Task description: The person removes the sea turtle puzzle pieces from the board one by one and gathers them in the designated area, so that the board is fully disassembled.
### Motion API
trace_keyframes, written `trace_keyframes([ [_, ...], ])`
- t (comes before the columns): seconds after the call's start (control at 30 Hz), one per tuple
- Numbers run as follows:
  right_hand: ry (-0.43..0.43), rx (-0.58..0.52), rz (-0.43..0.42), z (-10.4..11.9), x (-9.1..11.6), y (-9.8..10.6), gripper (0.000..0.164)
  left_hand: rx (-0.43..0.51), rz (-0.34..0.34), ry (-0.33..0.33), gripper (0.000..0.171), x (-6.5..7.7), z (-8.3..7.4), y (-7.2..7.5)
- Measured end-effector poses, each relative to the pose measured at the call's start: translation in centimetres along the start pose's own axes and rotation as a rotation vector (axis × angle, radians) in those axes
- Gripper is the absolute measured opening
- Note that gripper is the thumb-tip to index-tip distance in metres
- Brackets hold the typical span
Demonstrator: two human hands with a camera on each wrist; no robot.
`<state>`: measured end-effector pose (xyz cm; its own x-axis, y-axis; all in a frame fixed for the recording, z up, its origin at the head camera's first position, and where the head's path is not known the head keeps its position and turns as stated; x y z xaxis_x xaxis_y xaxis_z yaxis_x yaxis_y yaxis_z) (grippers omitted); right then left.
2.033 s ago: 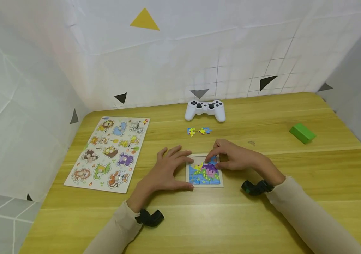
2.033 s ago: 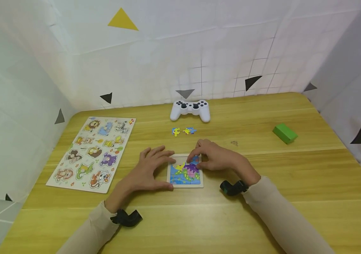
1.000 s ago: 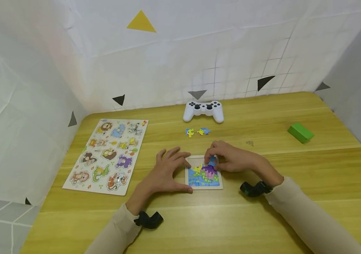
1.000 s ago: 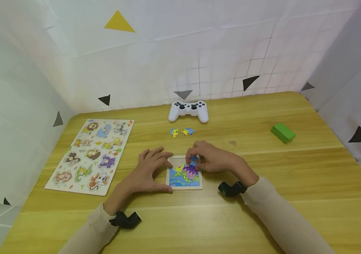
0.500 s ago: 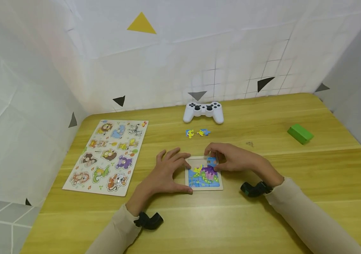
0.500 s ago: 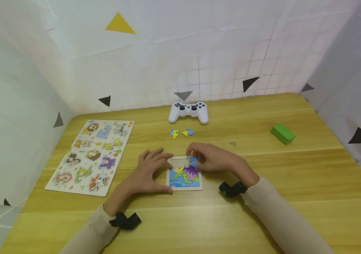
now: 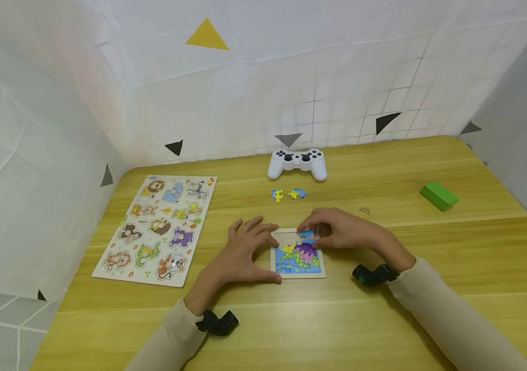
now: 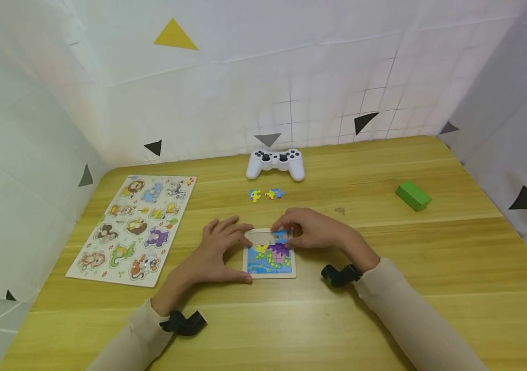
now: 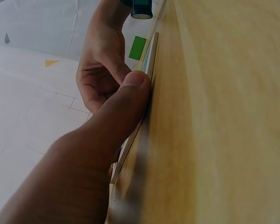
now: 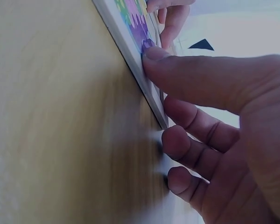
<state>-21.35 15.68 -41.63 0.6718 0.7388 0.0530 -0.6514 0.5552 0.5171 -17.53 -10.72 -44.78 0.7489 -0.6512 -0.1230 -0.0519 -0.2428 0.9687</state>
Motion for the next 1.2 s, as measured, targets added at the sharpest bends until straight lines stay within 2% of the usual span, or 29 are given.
trace_keyframes([
  [0.4,-0.005,-0.036,-0.022,-0.3,0.0,0.2,0.033,-0.005,0.005,-0.002,0.063,0.1,0.0,0.0],
  [0.63,-0.051,-0.084,-0.044,-0.5,0.2,0.4,0.033,-0.003,0.0,-0.008,0.063,0.0,0.0,0.0],
  [0.77,-0.058,-0.093,-0.1,-1.0,0.3,0.9,0.032,-0.003,-0.014,-0.017,0.062,0.1,0.0,0.0],
  [1.03,-0.025,-0.028,-0.265,-3.2,0.8,2.9,0.032,-0.005,-0.024,-0.021,0.063,0.1,0.0,0.0],
  [1.2,0.008,0.01,-0.322,-4.5,1.0,4.1,0.03,-0.006,-0.014,-0.019,0.063,0.1,-0.1,0.0],
])
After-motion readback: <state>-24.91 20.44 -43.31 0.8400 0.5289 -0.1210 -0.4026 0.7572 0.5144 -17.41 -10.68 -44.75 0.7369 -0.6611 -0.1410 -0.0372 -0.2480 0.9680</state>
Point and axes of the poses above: each hand's wrist, its own x-axis away from the middle knuckle, its own y-axis out of the back of the hand, z = x × y, the point moved 3 cm from there along -x, towards the middle knuckle, and after that the axes turned 14 degrees about -x, right-handed, at the moved point
